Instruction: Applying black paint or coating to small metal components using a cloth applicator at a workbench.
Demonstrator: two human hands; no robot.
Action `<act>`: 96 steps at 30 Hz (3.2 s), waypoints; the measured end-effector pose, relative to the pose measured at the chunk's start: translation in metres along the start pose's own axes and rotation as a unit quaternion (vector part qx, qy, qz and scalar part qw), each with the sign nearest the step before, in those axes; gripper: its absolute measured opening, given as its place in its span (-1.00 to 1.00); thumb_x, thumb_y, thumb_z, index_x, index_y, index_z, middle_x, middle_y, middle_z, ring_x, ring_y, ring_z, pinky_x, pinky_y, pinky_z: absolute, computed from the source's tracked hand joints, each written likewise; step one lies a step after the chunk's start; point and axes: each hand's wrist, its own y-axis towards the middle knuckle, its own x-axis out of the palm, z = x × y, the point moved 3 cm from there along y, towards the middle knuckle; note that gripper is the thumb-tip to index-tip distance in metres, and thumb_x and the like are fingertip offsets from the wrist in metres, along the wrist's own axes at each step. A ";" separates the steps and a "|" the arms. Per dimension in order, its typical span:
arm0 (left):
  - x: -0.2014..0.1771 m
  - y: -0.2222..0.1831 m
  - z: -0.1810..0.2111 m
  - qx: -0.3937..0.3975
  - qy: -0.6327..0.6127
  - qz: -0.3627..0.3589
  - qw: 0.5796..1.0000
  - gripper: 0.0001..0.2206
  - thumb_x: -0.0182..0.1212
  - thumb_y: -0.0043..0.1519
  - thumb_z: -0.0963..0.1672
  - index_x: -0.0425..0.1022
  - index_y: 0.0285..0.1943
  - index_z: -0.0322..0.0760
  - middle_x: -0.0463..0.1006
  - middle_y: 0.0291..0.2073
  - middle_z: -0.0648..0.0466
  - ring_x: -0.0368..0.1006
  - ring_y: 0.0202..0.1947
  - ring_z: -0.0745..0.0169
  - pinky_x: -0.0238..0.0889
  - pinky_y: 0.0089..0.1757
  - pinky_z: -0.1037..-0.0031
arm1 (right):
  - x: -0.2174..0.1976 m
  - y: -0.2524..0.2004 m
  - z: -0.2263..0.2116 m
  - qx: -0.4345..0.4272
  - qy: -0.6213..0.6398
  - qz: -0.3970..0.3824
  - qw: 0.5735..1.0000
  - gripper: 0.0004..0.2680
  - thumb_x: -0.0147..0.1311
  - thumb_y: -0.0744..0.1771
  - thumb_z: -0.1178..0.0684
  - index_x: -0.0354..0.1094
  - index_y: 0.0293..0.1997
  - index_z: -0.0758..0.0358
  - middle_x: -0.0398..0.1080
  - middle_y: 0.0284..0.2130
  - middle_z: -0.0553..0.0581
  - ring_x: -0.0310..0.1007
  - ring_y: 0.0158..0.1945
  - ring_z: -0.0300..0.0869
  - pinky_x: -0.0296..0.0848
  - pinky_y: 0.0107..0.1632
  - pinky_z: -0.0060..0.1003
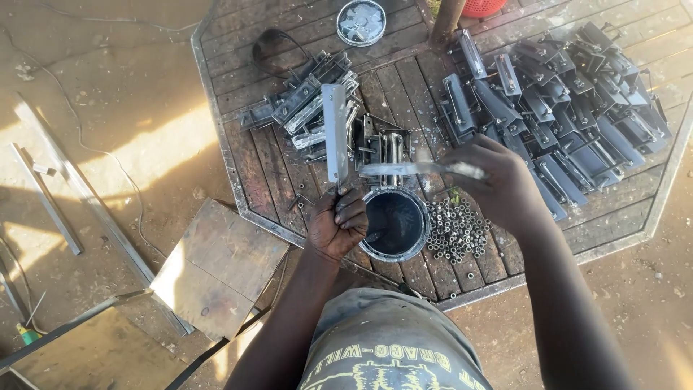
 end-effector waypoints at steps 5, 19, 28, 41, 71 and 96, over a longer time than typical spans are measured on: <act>0.018 0.001 -0.016 -0.032 0.003 0.009 0.999 -0.90 0.06 0.37 -0.16 0.29 -0.22 -0.14 0.12 -0.57 0.32 0.13 -0.63 0.60 0.06 -0.52 0.78 | 0.002 0.029 -0.020 -0.078 -0.006 -0.019 0.997 -0.88 0.18 0.31 0.24 0.53 -0.09 0.29 0.43 -0.26 0.34 0.45 -0.19 0.19 0.43 -0.06 0.18; 0.014 0.005 -0.011 -0.050 -0.001 0.008 0.999 -0.90 0.10 0.38 -0.15 0.33 -0.20 -0.21 0.19 -0.46 0.24 0.05 -0.58 0.51 -0.02 -0.48 0.67 | -0.022 0.036 -0.008 -0.121 -0.047 0.011 0.991 -0.83 0.22 0.34 0.40 0.52 -0.04 0.30 0.47 -0.15 0.14 0.45 -0.11 -0.14 0.58 0.09 -0.28; 0.011 0.004 -0.013 -0.049 0.052 0.038 0.997 -0.88 -0.06 0.42 -0.14 0.26 -0.22 -0.14 0.08 -0.56 0.33 0.10 -0.64 0.59 0.06 -0.54 0.78 | -0.040 0.039 0.016 -0.090 0.015 0.195 0.977 -0.85 0.22 0.42 0.32 0.47 0.11 0.33 0.36 -0.11 0.32 0.33 -0.04 0.08 0.24 0.05 0.03; -0.009 0.001 0.020 0.036 0.041 0.038 0.998 -0.90 0.00 0.39 -0.16 0.35 -0.21 -0.19 0.15 -0.59 0.29 0.11 -0.65 0.56 0.06 -0.51 0.77 | 0.123 -0.120 0.135 0.402 0.349 0.099 0.841 -0.85 0.09 0.38 0.12 0.37 0.01 0.33 0.33 -0.30 0.10 0.32 -0.23 -0.18 0.36 -0.17 -0.24; -0.033 -0.014 0.028 0.025 0.080 0.160 0.983 -0.87 0.10 0.38 -0.13 0.34 -0.25 -0.16 0.06 -0.62 0.35 0.07 -0.69 0.60 0.00 -0.55 0.80 | 0.102 -0.034 0.230 0.341 -0.220 0.002 0.914 -0.73 0.09 0.39 -0.19 0.32 -0.10 0.25 0.34 -0.18 0.30 0.45 -0.02 0.28 0.46 -0.02 0.17; -0.036 0.013 0.022 0.039 0.059 0.144 0.987 -0.87 0.03 0.42 -0.12 0.29 -0.22 -0.13 0.05 -0.61 0.35 0.05 -0.68 0.61 -0.02 -0.56 0.81 | 0.144 -0.022 0.391 0.514 -0.208 -0.108 0.825 -0.70 0.11 0.33 -0.08 0.54 0.00 0.36 0.55 -0.15 0.44 0.56 -0.05 0.36 0.51 -0.07 0.30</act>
